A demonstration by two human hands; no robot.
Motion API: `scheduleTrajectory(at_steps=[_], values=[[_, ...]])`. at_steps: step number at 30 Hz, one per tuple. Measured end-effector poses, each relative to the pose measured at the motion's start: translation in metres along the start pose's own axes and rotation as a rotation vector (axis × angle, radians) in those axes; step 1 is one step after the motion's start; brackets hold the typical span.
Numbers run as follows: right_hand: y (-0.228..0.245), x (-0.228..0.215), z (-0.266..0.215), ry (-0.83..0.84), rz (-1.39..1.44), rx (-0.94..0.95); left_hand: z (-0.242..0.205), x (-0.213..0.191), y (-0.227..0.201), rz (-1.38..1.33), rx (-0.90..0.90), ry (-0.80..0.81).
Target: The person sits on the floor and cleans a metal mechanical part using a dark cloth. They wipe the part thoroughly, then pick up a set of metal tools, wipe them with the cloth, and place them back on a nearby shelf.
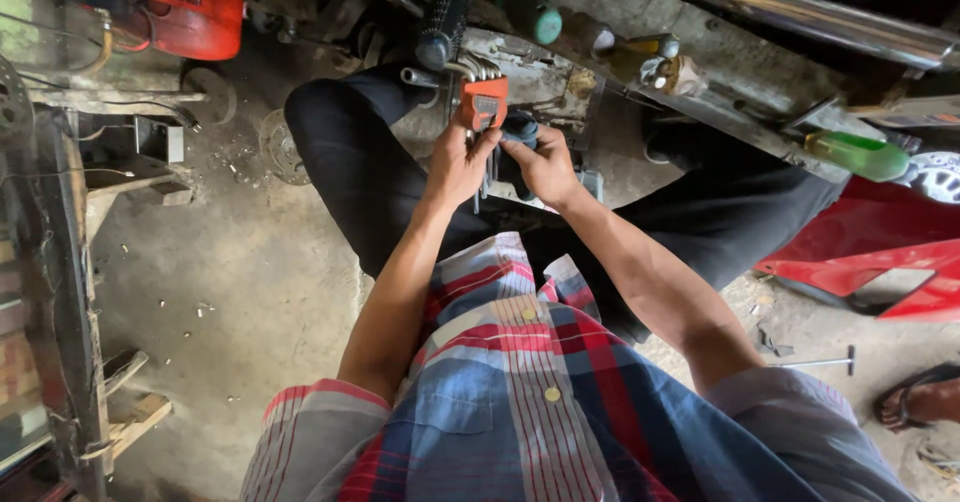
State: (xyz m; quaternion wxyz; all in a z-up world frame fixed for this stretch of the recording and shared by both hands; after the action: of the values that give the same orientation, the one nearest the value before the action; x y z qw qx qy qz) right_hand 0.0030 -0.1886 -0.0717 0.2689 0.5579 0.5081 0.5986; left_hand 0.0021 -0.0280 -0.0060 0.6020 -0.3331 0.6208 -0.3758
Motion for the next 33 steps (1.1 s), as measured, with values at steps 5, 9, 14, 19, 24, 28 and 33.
scheduleTrajectory(at_steps=[5,9,14,19,24,28,33], values=[[0.006,0.002,-0.001,-0.017,0.022,0.018,-0.007,0.002,0.019,-0.156,-0.078,0.065],[-0.016,-0.010,0.004,-0.082,0.085,-0.043,-0.014,0.006,0.046,-0.354,-0.115,0.072],[0.010,-0.026,0.012,-0.109,0.204,-0.001,-0.018,-0.010,0.047,-0.337,-0.113,0.158],[-0.015,-0.050,0.013,0.017,0.158,-0.018,-0.014,-0.020,0.009,-0.278,-0.121,0.306],[0.002,-0.046,0.017,0.176,0.217,0.103,-0.013,-0.009,-0.010,-0.283,-0.205,0.614],[0.011,-0.041,0.013,0.156,0.432,0.290,-0.010,-0.005,-0.021,-0.509,-0.125,0.671],[0.006,-0.040,0.019,0.097,0.651,0.241,-0.007,-0.004,-0.007,-0.669,-0.269,0.575]])
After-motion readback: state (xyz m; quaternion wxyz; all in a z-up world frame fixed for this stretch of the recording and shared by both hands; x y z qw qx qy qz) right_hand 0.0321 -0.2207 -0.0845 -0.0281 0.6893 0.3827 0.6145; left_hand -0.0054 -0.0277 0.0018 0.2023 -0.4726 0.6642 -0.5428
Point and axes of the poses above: each hand's wrist, its own z-axis towards the middle knuckle, its own x-axis out of the palm, y = z × x, the point moved 2 cm from there along z, towards the middle knuckle, and after that the axes turned 2 degrees about y, right-handed, at the moved point
